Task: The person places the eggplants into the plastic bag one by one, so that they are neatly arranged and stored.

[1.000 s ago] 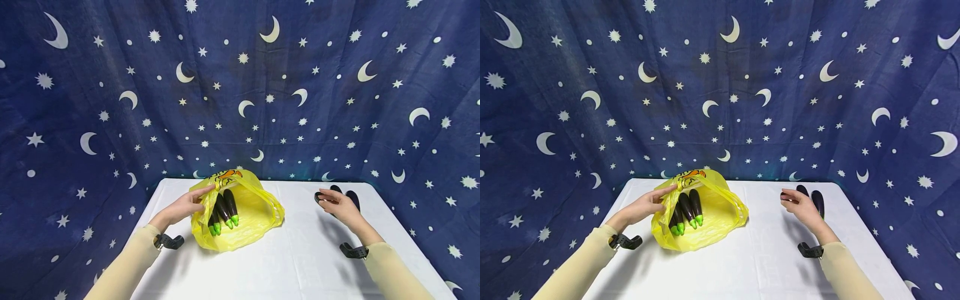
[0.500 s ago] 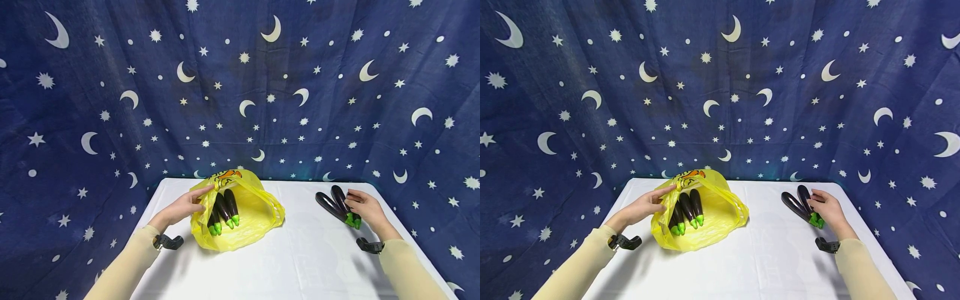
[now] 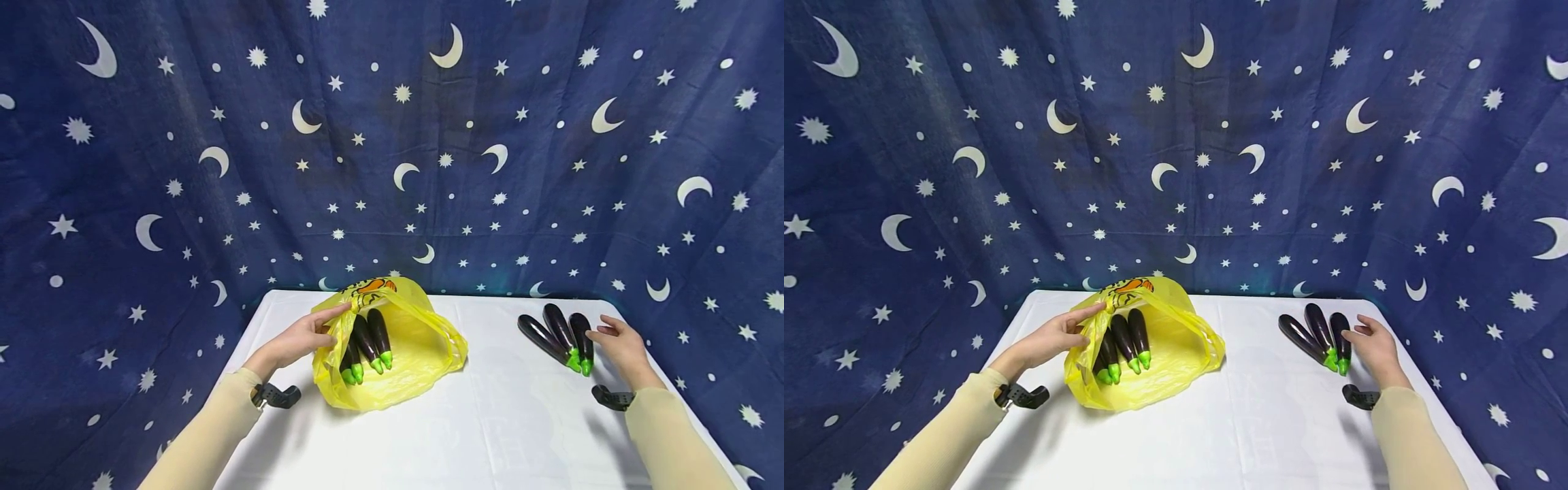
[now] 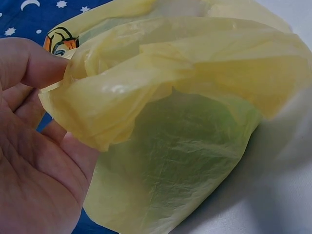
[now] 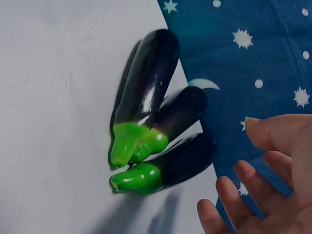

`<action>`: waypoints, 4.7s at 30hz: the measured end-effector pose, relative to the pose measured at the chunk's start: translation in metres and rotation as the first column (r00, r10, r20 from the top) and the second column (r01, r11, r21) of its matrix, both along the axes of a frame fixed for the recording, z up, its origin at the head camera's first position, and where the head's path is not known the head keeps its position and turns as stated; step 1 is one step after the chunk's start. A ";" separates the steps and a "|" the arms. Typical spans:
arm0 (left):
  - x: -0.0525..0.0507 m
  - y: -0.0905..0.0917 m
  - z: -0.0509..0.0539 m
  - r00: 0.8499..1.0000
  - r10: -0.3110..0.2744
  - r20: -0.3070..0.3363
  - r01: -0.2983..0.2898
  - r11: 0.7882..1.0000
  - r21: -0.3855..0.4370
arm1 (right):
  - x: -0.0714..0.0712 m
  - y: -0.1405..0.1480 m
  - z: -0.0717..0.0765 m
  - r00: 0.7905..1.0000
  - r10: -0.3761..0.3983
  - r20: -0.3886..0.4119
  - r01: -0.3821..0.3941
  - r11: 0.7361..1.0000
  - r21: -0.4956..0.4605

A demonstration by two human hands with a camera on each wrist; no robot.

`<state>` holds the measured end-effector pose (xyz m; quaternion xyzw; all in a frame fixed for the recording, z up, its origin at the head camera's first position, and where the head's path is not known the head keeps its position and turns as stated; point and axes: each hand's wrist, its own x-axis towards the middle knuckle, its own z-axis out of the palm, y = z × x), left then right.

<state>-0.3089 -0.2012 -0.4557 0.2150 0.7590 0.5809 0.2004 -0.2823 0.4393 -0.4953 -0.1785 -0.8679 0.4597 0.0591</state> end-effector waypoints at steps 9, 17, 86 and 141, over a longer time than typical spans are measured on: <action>0.002 -0.001 0.001 1.000 0.007 -0.007 -0.007 1.000 0.000 | -0.003 0.012 -0.012 0.999 0.017 0.031 -0.017 1.000 0.000; 0.003 0.000 -0.001 1.000 0.006 -0.017 -0.006 1.000 -0.002 | -0.007 0.007 -0.017 0.999 -0.022 0.045 0.022 1.000 0.010; 0.002 -0.001 -0.005 1.000 0.003 0.029 -0.004 1.000 0.023 | -0.006 0.042 -0.031 0.932 0.241 0.270 -0.224 0.970 -0.092; 0.002 0.001 -0.004 0.999 -0.016 0.028 0.015 1.000 0.027 | 0.007 0.047 -0.018 0.965 0.213 0.154 -0.203 0.976 -0.079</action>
